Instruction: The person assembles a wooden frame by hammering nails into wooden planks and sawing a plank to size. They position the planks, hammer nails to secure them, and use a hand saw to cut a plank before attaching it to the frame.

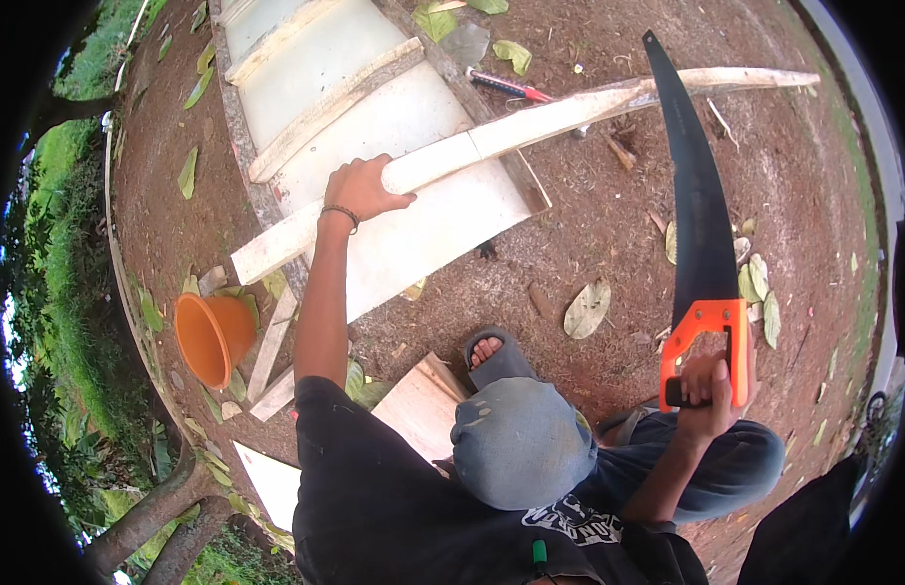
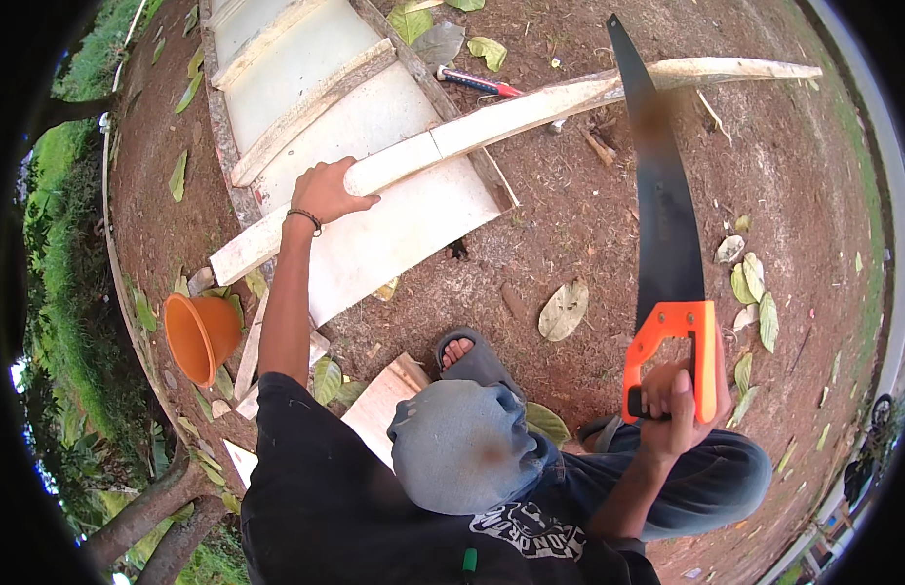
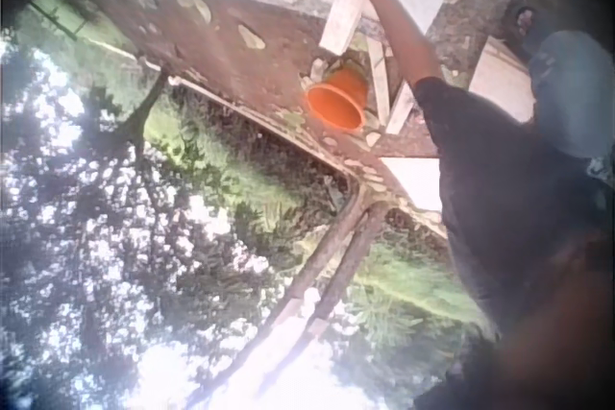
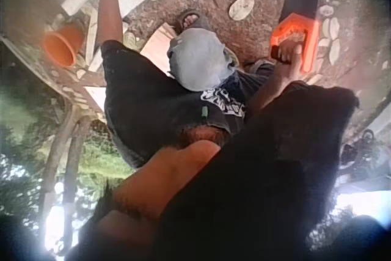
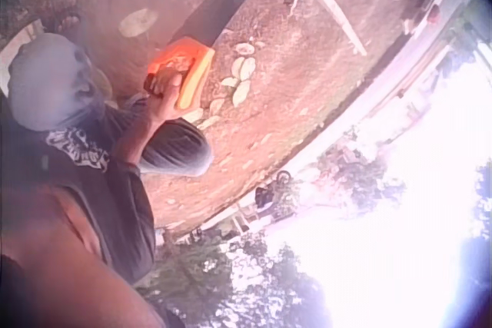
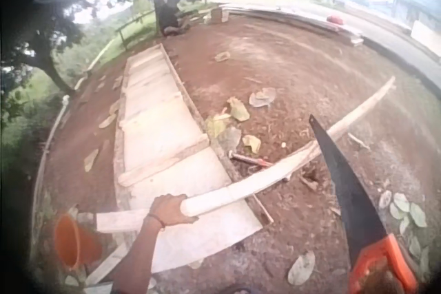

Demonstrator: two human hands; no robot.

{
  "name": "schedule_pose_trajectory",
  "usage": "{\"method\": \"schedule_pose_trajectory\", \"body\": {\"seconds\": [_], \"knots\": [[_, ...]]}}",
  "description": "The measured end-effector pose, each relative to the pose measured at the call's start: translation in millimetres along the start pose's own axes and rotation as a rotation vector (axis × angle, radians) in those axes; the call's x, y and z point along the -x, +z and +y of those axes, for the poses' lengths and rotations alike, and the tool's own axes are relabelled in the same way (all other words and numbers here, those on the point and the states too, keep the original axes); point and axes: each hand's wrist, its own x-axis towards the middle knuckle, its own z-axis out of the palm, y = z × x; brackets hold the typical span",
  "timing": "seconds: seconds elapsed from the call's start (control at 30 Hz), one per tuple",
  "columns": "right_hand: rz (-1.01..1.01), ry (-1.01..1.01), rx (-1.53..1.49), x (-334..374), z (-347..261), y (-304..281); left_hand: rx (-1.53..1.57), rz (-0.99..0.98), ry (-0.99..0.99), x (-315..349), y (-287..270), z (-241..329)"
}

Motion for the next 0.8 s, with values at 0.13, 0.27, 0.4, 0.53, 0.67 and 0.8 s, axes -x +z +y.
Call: {"method": "schedule_pose_trajectory", "body": {"seconds": [0.13,0.27,0.4,0.53,0.67,0.8], "knots": [[0.06,0.165,-0.251,-28,85,65,-0.044,0.012,-0.02,5,1,5],[-0.078,0.263,-0.417,-53,132,74,0.0,0.057,-0.021,11,0,10],[0.014,0.563,-0.787,-59,199,51,0.047,0.183,0.064,4,17,12],[0.126,0.744,-1.102,-64,251,42,-0.129,0.145,0.077,1,19,8],[0.128,0.784,-1.278,-55,296,77,-0.259,-0.216,-0.029,37,-36,5],[0.299,0.952,-1.308,-47,301,111,-0.202,-0.252,0.113,74,-64,43]]}}
